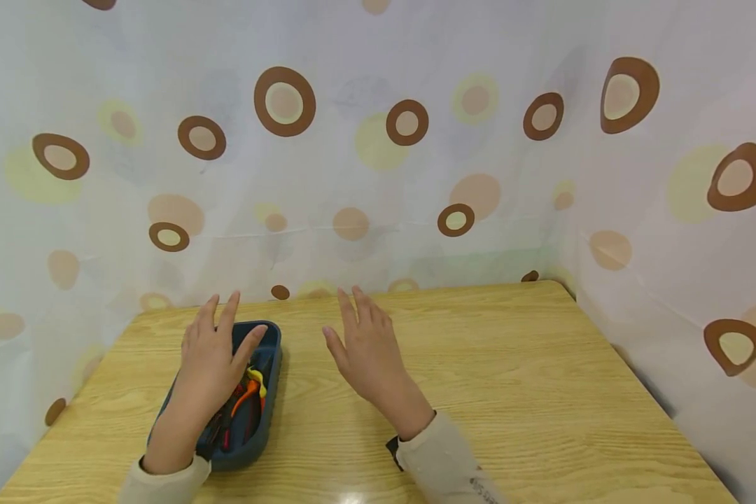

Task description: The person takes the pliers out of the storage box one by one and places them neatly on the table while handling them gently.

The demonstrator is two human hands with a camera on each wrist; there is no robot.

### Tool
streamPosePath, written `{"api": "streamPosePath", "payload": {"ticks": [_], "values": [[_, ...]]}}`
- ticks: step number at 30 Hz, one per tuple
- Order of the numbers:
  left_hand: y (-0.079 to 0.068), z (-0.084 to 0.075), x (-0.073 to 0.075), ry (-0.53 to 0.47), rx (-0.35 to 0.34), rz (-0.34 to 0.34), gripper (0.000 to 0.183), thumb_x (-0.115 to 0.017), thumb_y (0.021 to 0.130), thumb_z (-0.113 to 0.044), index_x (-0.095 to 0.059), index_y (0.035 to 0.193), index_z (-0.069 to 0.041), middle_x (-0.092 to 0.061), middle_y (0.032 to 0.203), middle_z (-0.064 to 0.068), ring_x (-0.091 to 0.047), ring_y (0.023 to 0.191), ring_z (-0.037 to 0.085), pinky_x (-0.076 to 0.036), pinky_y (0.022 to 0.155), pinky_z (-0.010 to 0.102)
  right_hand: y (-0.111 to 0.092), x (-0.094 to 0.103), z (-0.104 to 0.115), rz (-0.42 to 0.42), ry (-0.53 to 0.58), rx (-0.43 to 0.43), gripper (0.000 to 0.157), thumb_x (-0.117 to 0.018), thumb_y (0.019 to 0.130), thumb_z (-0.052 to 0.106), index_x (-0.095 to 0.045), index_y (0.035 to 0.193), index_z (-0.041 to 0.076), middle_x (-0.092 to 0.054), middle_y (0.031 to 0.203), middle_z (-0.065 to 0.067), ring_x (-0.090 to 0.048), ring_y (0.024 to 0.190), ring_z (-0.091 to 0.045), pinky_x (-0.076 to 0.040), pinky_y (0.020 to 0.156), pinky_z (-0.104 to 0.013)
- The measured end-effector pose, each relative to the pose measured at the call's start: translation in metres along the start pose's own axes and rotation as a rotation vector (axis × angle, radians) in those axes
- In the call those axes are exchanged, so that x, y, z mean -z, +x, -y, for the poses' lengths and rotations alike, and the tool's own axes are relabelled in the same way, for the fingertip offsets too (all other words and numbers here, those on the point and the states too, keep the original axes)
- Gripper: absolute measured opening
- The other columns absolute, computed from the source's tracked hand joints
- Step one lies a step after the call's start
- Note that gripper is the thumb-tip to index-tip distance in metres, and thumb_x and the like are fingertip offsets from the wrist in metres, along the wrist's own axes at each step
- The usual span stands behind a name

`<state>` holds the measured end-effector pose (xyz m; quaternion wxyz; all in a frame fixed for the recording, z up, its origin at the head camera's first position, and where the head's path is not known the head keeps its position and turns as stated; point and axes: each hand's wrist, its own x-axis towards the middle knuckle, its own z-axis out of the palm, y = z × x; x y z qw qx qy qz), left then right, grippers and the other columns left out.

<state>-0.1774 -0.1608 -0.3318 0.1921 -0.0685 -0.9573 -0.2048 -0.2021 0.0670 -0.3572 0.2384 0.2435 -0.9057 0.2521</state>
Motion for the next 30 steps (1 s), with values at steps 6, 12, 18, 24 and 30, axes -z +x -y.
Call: {"api": "streamPosePath", "payload": {"ticks": [6,12,18,24,30], "values": [[-0.002,0.013,0.011,0.002,0.046,0.044,0.072,-0.045,0.099,-0.046,-0.020,0.151,-0.004,-0.015,0.151,0.032,-0.015,0.138,0.050,-0.011,0.108,0.066,0.001,-0.004,0.004,0.020,0.014,-0.005,0.057,-0.050,0.100,0.031,-0.034,0.145,0.000,-0.035,0.146,-0.025,-0.039,0.130,-0.044,-0.035,0.101,-0.060],[-0.001,0.026,0.018,-0.007,0.102,0.065,0.074,-0.044,0.099,-0.046,-0.017,0.152,-0.002,-0.014,0.150,0.034,-0.016,0.136,0.053,-0.012,0.108,0.066,0.002,-0.012,0.010,0.019,0.026,0.026,0.057,-0.051,0.100,0.030,-0.035,0.144,-0.001,-0.038,0.144,-0.025,-0.042,0.128,-0.043,-0.037,0.099,-0.059],[-0.002,0.040,0.024,0.002,0.153,0.096,0.076,-0.039,0.100,-0.049,-0.014,0.151,0.001,-0.018,0.147,0.038,-0.023,0.130,0.058,-0.021,0.104,0.068,0.003,-0.018,0.018,0.037,0.047,0.032,0.055,-0.051,0.099,0.030,-0.039,0.142,-0.002,-0.040,0.142,-0.025,-0.043,0.127,-0.041,-0.039,0.098,-0.058],[-0.005,0.053,0.029,-0.002,0.213,0.141,0.078,-0.038,0.100,-0.050,-0.014,0.150,0.005,-0.025,0.142,0.040,-0.028,0.127,0.058,-0.028,0.099,0.068,0.003,-0.022,0.023,0.067,0.060,0.034,0.054,-0.051,0.099,0.030,-0.040,0.142,-0.002,-0.042,0.140,-0.025,-0.044,0.127,-0.042,-0.039,0.098,-0.057],[-0.003,0.065,0.028,-0.013,0.248,0.217,0.080,-0.038,0.100,-0.049,-0.012,0.149,0.009,-0.024,0.140,0.042,-0.026,0.127,0.060,-0.029,0.100,0.067,0.002,-0.026,0.024,0.079,0.052,0.031,0.054,-0.051,0.100,0.031,-0.040,0.142,-0.001,-0.042,0.140,-0.024,-0.044,0.126,-0.042,-0.040,0.098,-0.057]]}}
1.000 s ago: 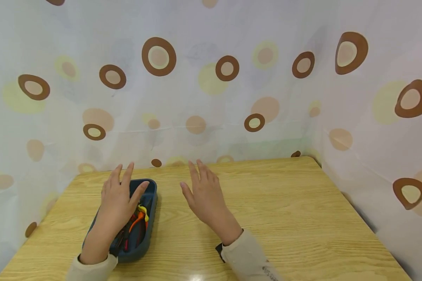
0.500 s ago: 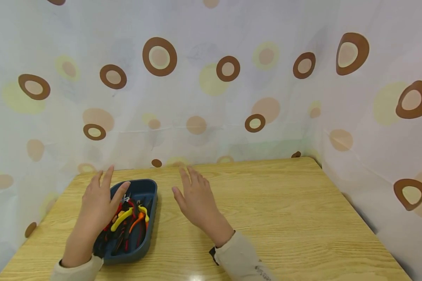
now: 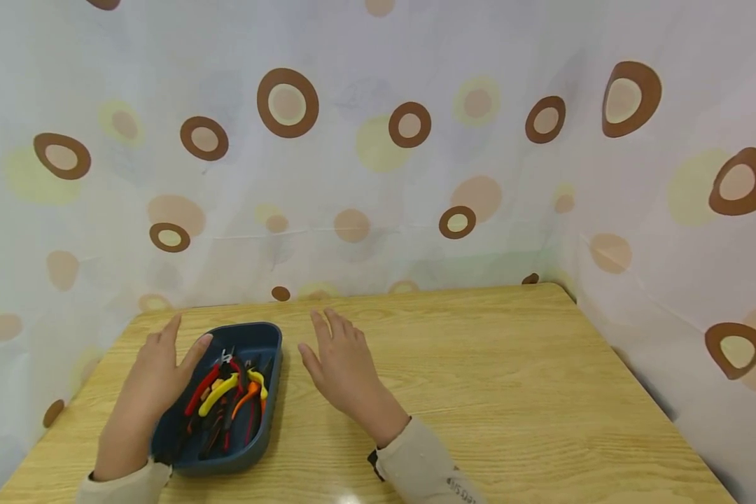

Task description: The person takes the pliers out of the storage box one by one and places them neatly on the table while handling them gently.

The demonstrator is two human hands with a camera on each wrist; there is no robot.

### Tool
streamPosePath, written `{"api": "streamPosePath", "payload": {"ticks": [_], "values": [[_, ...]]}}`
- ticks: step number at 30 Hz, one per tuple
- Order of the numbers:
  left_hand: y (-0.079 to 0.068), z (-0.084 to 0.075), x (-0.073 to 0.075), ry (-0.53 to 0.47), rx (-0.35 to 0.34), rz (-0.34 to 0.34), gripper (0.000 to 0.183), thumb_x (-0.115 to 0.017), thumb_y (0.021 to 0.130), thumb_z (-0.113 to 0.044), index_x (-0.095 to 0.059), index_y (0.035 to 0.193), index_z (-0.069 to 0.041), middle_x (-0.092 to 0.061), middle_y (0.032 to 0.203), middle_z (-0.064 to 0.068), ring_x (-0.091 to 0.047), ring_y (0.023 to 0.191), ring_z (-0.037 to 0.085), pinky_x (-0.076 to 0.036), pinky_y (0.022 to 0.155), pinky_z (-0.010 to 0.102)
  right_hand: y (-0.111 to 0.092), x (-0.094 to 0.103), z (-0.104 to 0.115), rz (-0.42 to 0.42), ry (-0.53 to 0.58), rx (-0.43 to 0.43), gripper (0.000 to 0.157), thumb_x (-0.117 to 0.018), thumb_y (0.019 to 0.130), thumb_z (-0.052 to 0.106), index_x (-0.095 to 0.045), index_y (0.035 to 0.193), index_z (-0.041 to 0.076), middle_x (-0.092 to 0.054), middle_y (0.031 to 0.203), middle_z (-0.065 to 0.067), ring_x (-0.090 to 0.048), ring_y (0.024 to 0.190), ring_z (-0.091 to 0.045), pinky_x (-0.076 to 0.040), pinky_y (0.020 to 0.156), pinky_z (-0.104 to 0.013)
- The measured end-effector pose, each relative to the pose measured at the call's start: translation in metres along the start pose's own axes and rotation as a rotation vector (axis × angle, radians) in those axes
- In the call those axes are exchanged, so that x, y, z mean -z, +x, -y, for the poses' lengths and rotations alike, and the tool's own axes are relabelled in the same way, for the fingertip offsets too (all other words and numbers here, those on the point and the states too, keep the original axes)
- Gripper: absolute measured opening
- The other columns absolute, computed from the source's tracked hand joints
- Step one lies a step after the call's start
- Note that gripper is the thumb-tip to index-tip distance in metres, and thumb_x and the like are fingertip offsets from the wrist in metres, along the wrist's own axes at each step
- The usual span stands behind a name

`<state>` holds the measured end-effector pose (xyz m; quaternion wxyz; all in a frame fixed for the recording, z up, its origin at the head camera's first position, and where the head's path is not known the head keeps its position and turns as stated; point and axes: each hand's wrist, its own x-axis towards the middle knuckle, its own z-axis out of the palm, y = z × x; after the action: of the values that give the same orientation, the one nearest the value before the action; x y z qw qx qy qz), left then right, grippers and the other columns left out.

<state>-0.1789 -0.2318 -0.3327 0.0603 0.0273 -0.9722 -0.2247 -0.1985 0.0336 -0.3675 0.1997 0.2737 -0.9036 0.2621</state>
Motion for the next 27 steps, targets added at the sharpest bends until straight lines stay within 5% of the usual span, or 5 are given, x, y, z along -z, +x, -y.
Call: {"api": "streamPosePath", "payload": {"ticks": [7,27], "values": [[0.006,0.013,0.001,0.002,0.033,0.098,0.082,-0.038,0.100,-0.050,-0.012,0.147,0.011,-0.026,0.137,0.045,-0.028,0.125,0.060,-0.032,0.098,0.066,0.000,-0.003,-0.001,0.002,0.004,-0.004,0.053,-0.051,0.099,0.030,-0.040,0.141,-0.001,-0.043,0.139,-0.025,-0.045,0.125,-0.042,-0.040,0.097,-0.057],[0.013,0.040,0.005,0.107,0.051,0.226,0.069,-0.044,0.101,-0.037,-0.034,0.129,0.026,-0.039,0.129,0.045,-0.042,0.117,0.058,-0.039,0.094,0.061,0.002,-0.010,0.003,0.027,0.006,-0.003,0.052,-0.050,0.100,0.031,-0.040,0.142,0.001,-0.043,0.139,-0.023,-0.044,0.127,-0.040,-0.038,0.100,-0.055]]}}
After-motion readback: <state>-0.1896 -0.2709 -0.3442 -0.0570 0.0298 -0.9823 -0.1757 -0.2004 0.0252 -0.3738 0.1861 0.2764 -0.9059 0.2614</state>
